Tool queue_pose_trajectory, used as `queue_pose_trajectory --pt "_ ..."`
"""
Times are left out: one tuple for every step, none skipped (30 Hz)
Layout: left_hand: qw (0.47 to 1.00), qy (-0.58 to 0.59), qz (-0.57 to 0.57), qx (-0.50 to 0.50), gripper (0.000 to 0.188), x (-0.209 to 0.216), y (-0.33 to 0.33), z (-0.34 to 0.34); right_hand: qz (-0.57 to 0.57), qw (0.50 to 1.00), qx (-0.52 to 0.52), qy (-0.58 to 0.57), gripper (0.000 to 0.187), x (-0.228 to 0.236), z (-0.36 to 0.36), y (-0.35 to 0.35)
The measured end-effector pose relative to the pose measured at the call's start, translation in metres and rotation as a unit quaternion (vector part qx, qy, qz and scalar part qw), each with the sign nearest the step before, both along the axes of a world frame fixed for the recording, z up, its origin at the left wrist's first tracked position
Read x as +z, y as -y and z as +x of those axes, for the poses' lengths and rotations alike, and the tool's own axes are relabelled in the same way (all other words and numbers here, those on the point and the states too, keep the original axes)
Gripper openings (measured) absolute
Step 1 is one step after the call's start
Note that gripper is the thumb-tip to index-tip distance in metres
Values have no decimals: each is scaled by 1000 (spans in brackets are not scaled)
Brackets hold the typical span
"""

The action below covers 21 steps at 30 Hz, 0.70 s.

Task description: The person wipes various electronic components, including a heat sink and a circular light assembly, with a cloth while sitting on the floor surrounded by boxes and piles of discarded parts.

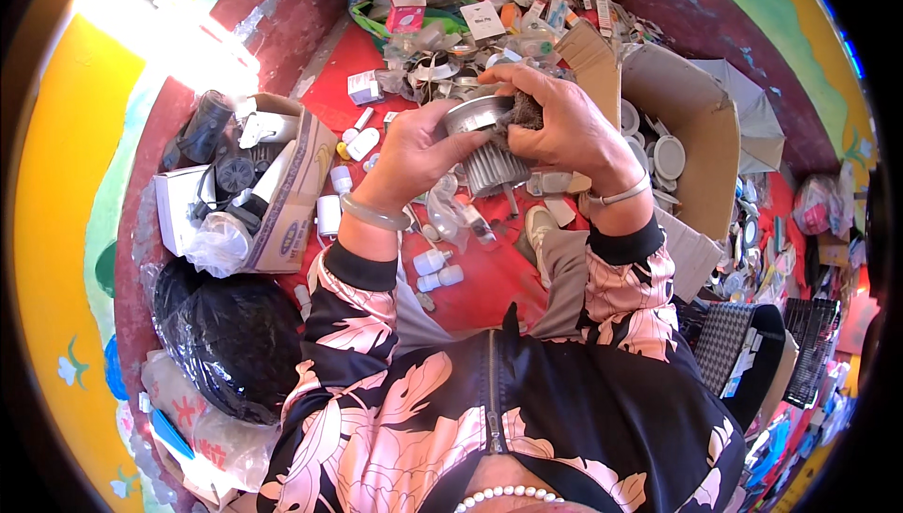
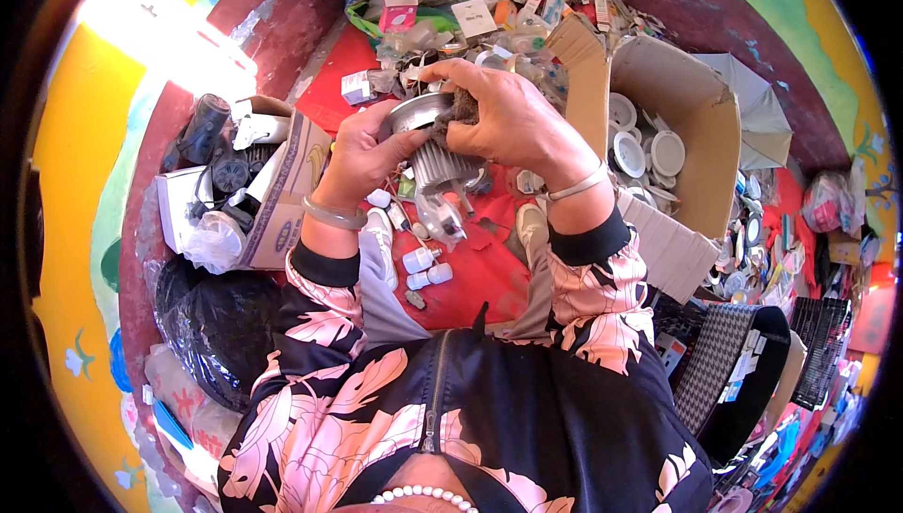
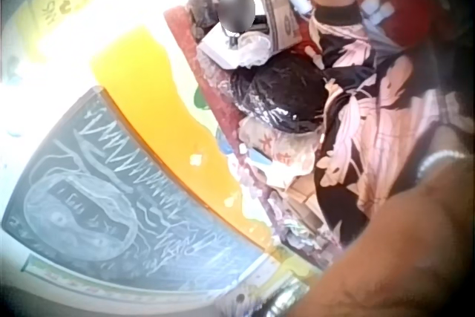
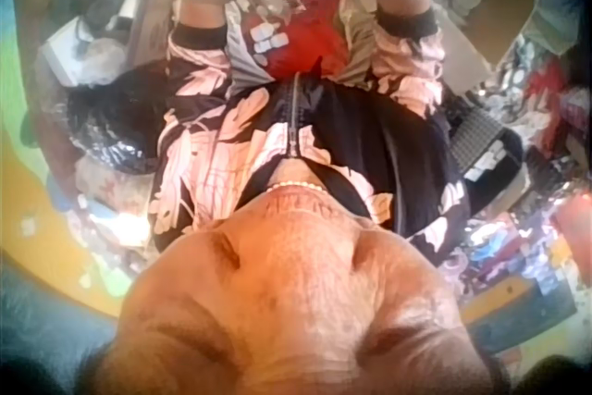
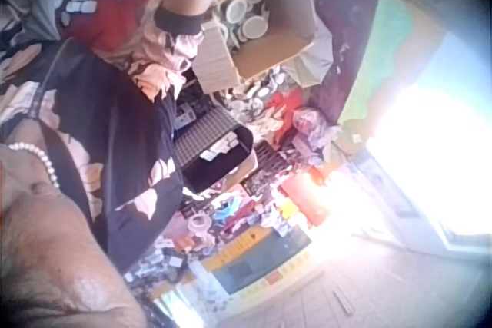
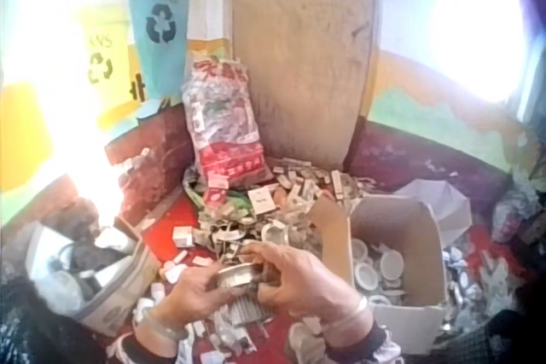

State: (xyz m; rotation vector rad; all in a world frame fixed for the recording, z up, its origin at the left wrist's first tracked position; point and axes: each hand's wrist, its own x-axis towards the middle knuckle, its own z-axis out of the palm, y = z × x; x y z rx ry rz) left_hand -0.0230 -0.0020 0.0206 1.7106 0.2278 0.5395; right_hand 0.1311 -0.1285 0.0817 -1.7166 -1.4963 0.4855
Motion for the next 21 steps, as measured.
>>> queue_pose_trajectory --pt "1000 22 2 2 28 -3 0 0 -1 1000 6 -7 50 -5 6 0" --pt "999 43 5 4 28 -4 -1 0 -8 1000 6 -14 50 -6 8 0" --pt "999 49 3 7 28 -4 0 0 -16 1000 5 -20 51 -7 9 0" --pt "998 54 1 10 28 -4 1 1 -25 999 4 -27 51 -8 10 0" --pt "998 60 -1 14 27 -4 2 2 -26 999 4 -24 51 -9 12 0" --pt "998 58 0 13 27 -3 2 1 -26 999 4 -22 51 -10 14 0" --pt "998 57 0 13 26 -1 1 0 -26 999 4 -19 51 -12 15 0" --pt "998 56 1 12 25 1 1 -1 -4 1000 1 -12 50 -12 14 0" --pt "998 64 -15 15 25 0 2 -1 19 1000 -1 -4 50 -13 14 -1" --pt "997 72 -32 18 25 0 2 -1 42 999 -4 4 50 -13 13 -1" --pt "995 80 -49 20 24 -1 2 0 50 999 -10 9 49 -13 13 -2" --pt "994 89 -54 27 24 -2 2 0 60 998 -14 12 47 -13 13 -3" --pt "993 99 -58 35 24 -4 2 1 70 997 -18 14 46 -14 13 -4" --pt "991 108 -62 42 23 -4 2 1 92 995 -37 6 45 -16 12 -5" --pt "989 119 -72 59 23 -3 1 2 113 992 -56 0 44 -18 10 -8" --pt "985 130 -81 75 23 -1 1 3 133 988 -76 -6 43 -19 8 -11" --pt "982 141 -90 92 22 0 0 4 166 982 -96 4 36 -18 3 -13" --pt "976 151 -112 111 22 0 -1 5 210 968 -136 35 33 -22 5 -15" --pt "969 160 -133 129 22 -2 -3 6 252 949 -176 65 30 -31 7 -18" --pt "962 170 -155 148 23 -3 -6 7 294 926 -214 96 27 -35 9 -20" --pt "959 172 -171 144 25 -5 -13 3 297 929 -220 -5 18 -32 8 -18"
